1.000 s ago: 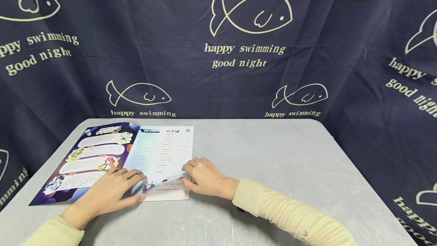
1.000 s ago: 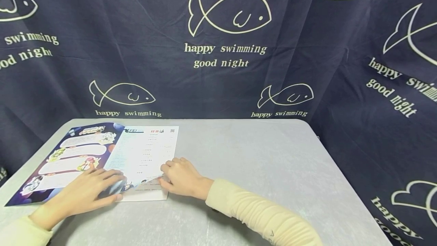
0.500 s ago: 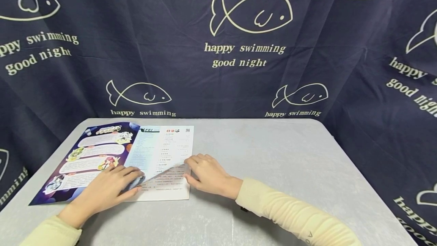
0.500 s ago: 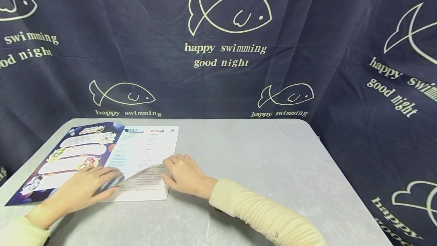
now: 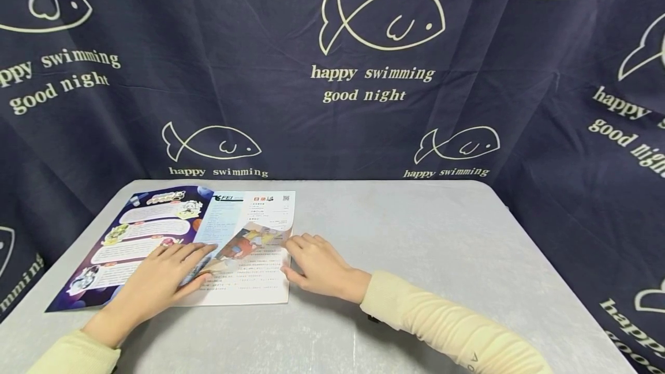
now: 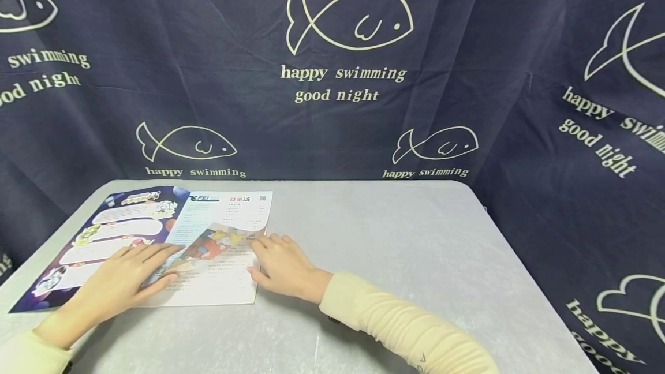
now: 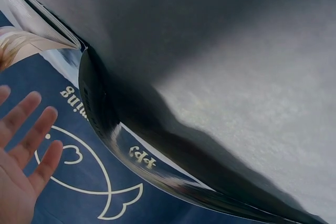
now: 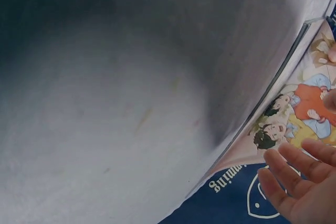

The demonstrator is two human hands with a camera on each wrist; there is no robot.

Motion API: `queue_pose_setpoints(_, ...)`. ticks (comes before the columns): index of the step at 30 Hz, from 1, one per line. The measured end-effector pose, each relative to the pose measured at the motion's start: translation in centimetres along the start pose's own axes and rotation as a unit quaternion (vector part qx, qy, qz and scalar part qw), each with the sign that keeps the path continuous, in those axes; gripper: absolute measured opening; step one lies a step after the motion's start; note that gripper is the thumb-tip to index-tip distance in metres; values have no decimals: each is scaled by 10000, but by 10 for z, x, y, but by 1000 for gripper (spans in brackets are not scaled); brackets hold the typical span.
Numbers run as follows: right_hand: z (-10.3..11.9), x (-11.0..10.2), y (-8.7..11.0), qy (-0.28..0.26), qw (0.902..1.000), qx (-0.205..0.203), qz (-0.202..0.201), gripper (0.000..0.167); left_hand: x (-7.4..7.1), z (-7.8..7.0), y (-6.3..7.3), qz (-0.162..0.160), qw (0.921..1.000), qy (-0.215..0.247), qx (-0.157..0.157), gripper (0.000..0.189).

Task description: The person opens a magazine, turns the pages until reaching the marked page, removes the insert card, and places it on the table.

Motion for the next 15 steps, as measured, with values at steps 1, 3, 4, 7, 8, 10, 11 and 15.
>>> queue_pose_setpoints(1, 1, 1, 0, 11, 10000, -10, 72, 44, -1, 1, 0, -32, 10000, -4, -5, 54)
queue_pose_setpoints(3, 1, 4, 0, 20, 9998, -35, 205, 46, -2, 2, 1, -82, 10000, -34, -34, 58)
queue_pose_setpoints(4, 2, 5, 0, 27, 9996, -47, 276, 46, -2, 2, 1, -96, 9999, -65, -68, 60)
queue_pose_setpoints(7, 3, 9, 1, 29, 9990, -102, 435, 47, -4, 3, 1, -143, 9997, -121, -132, 64)
queue_pose_setpoints(8, 4, 10, 1, 28, 9988, -119, 477, 47, -4, 4, 1, -170, 9996, -143, -151, 65)
queue_pose_setpoints(10, 5, 11, 1, 55, 9984, -158, 534, 48, -6, 5, 2, -246, 9994, -160, -194, 67)
queue_pose_setpoints(11, 6, 12, 2, 73, 9983, -187, 549, 48, -6, 5, 2, -278, 9993, -161, -212, 68)
queue_pose_setpoints(15, 9, 13, 2, 139, 9976, -343, 587, 46, -7, 8, 3, -366, 9986, -192, -344, 72)
Point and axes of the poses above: each hand's wrist, its own y-axis away from the middle knuckle, its own x-axis out of the palm, z = x × y, the point moved 5 cm from there along -y, towards the middle knuckle, and after that the axes turned 9 degrees about z, right-handed, at the moved point
